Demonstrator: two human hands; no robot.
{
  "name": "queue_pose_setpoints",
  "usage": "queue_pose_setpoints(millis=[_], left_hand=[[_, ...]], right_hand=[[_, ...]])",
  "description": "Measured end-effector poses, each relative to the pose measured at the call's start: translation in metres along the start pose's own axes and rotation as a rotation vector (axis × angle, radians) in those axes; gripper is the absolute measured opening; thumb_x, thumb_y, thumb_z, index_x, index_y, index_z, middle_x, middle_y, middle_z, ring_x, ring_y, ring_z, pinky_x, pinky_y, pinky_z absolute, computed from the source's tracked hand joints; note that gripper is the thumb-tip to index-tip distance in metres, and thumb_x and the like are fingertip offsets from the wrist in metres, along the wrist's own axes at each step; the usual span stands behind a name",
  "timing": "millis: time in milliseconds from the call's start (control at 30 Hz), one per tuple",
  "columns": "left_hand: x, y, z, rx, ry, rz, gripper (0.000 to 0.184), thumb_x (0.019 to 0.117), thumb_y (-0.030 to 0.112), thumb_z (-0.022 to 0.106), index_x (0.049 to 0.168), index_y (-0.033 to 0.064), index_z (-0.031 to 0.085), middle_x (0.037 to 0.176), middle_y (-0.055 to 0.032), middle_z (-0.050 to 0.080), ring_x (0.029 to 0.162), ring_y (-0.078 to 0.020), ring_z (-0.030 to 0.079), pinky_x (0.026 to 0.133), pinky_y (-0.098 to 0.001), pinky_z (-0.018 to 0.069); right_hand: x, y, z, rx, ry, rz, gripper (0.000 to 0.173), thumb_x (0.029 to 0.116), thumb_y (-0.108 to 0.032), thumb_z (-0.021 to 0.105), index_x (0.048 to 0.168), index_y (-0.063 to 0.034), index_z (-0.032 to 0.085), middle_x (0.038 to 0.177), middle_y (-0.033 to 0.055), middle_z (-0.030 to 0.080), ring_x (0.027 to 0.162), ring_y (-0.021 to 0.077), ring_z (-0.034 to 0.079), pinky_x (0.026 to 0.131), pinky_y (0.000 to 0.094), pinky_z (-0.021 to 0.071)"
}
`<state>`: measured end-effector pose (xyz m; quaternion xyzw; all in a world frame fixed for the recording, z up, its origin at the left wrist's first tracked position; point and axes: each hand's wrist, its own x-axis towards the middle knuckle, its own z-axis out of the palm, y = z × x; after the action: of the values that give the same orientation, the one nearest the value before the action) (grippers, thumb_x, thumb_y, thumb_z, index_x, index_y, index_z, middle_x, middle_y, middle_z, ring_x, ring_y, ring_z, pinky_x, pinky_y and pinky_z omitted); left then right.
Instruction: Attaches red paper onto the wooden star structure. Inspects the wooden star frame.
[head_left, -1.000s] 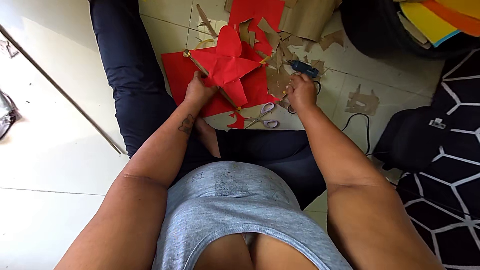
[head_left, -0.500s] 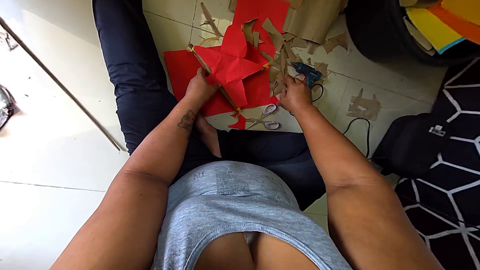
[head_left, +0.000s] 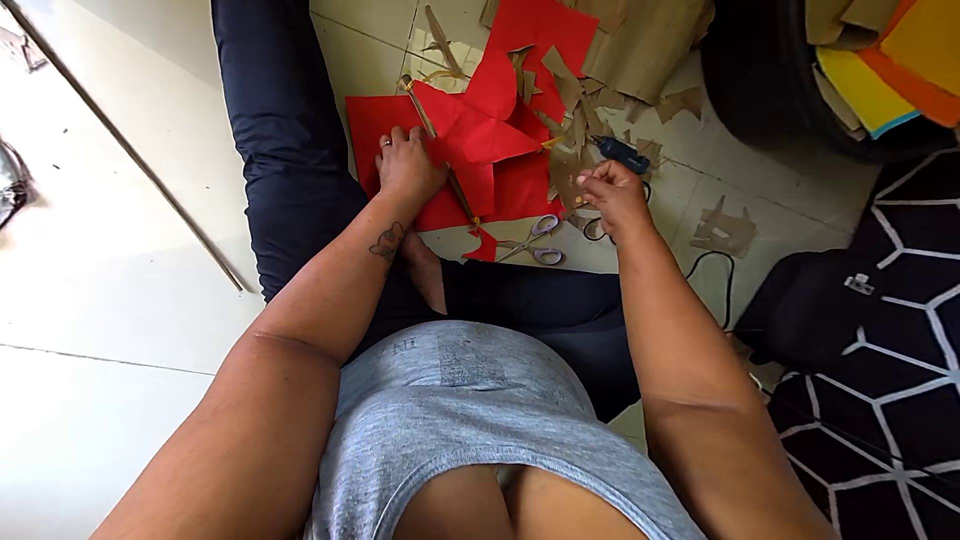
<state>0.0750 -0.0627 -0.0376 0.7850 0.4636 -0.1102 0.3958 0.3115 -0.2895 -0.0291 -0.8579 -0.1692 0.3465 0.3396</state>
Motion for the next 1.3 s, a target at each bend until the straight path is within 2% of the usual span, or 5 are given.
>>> queue_pose_setpoints(millis=[200,400,567,700,1300], left_hand=[[-0.005,0.006,0.007,-0.056,0.155,0.200,0.055,0.0932,0.029,0.070,0.141,0.0062,0.057,0.145,-0.0241,0.049,0.135,-0.0457,0.043,0.106,-0.0625,0.0381],[-0.008,0.002,0.020,-0.093,0.138,0.367,0.047,0.0951,0.025,0.069,0.137,0.0053,0.061,0.140,-0.0223,0.055,0.131,-0.0425,0.050,0.108,-0.0553,0.0425],[-0.019,0.012,0.024,-0.189,0.030,0.582,0.034,0.0997,0.017,0.062,0.129,-0.0009,0.065,0.124,-0.0218,0.066,0.116,-0.0368,0.064,0.101,-0.0514,0.0504],[-0.034,0.025,0.037,-0.441,-0.337,0.566,0.039,0.1035,0.021,0.062,0.134,-0.0031,0.062,0.118,-0.0175,0.071,0.101,-0.0243,0.071,0.095,-0.0419,0.0562],[-0.055,0.027,0.064,-0.585,-0.794,0.451,0.035,0.1117,0.021,0.043,0.104,-0.0028,0.068,0.086,-0.0052,0.067,0.076,-0.0064,0.061,0.076,-0.0274,0.0518]], right_hand=[[-0.005,-0.003,0.012,-0.522,-0.049,-0.050,0.058,0.0912,-0.028,0.079,0.135,0.0036,0.059,0.144,0.0308,0.050,0.134,0.0471,0.049,0.109,0.0615,0.0417],[0.012,0.013,0.031,-0.850,0.053,-0.154,0.034,0.1026,-0.017,0.058,0.127,0.0055,0.063,0.135,0.0304,0.058,0.128,0.0475,0.055,0.106,0.0618,0.0447],[-0.009,-0.016,0.018,-0.381,0.134,-0.103,0.029,0.1021,-0.017,0.063,0.113,0.0095,0.066,0.115,0.0274,0.066,0.110,0.0366,0.063,0.099,0.0536,0.0475],[-0.057,-0.033,0.032,0.185,-0.020,-0.151,0.006,0.0986,-0.010,0.064,0.099,-0.0036,0.064,0.089,0.0001,0.064,0.082,0.0054,0.064,0.079,0.0276,0.0567],[-0.100,-0.023,0.067,0.465,-0.073,-0.069,0.025,0.0920,0.008,0.066,0.111,-0.0073,0.062,0.093,-0.0007,0.069,0.083,0.0072,0.068,0.080,0.0281,0.0591]])
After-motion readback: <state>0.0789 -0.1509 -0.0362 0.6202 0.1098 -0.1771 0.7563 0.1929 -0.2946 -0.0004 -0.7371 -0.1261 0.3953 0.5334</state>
